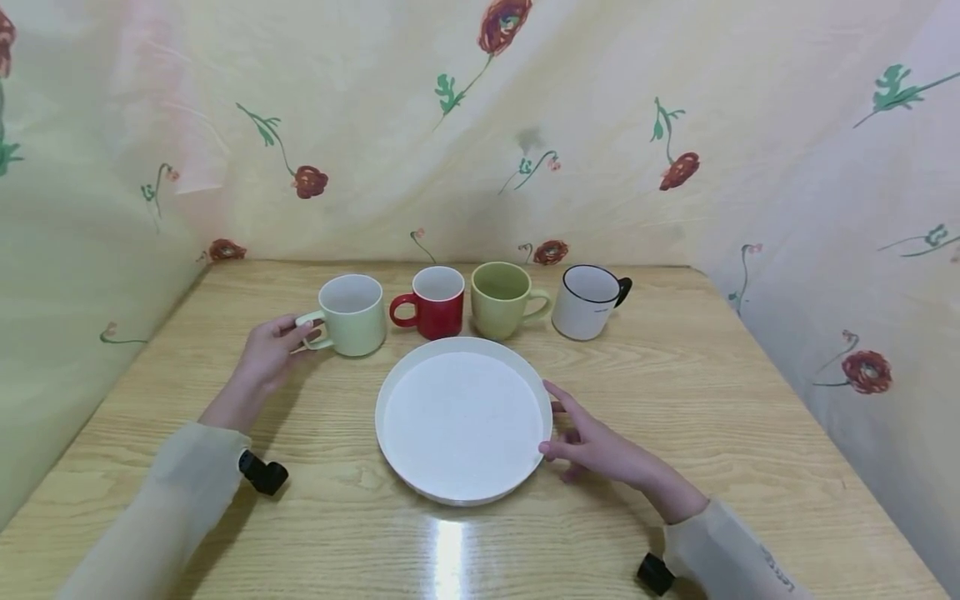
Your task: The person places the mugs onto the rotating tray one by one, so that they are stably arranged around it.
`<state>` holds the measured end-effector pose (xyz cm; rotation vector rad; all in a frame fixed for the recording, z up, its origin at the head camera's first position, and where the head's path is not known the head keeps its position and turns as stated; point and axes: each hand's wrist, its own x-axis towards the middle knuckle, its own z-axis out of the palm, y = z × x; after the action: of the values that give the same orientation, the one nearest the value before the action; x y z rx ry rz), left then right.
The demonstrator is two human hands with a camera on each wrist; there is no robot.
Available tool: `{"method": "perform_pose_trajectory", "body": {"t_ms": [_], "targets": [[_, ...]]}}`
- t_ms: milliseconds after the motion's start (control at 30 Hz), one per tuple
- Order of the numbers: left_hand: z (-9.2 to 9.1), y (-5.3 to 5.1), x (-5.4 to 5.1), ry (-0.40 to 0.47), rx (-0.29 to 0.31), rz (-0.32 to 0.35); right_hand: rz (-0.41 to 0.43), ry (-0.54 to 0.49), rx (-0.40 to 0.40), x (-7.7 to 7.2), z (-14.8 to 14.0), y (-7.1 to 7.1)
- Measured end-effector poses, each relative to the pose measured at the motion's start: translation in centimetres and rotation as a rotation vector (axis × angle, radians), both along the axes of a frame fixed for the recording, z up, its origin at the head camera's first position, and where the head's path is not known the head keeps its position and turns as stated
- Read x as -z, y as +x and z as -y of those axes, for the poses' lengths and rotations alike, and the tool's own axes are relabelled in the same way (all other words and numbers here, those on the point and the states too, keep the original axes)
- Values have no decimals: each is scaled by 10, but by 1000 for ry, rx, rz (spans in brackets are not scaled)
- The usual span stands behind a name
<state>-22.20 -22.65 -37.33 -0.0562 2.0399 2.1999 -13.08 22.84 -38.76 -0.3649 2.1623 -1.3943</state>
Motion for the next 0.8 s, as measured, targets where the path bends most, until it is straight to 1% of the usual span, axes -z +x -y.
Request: {"method": "perform_pose_trajectory", "body": {"t_ms": [200, 433, 600, 800], "targets": [[3, 3, -1, 28, -26, -27, -5, -5, 30, 0, 2, 0], [7, 6, -4, -13, -15, -55, -25, 0, 42, 1, 0, -1], [9, 8, -4, 41, -16, -66, -32, 6, 43, 2, 0, -2], [10, 13, -7, 54, 2, -80, -23, 3, 46, 3, 0, -2]]}}
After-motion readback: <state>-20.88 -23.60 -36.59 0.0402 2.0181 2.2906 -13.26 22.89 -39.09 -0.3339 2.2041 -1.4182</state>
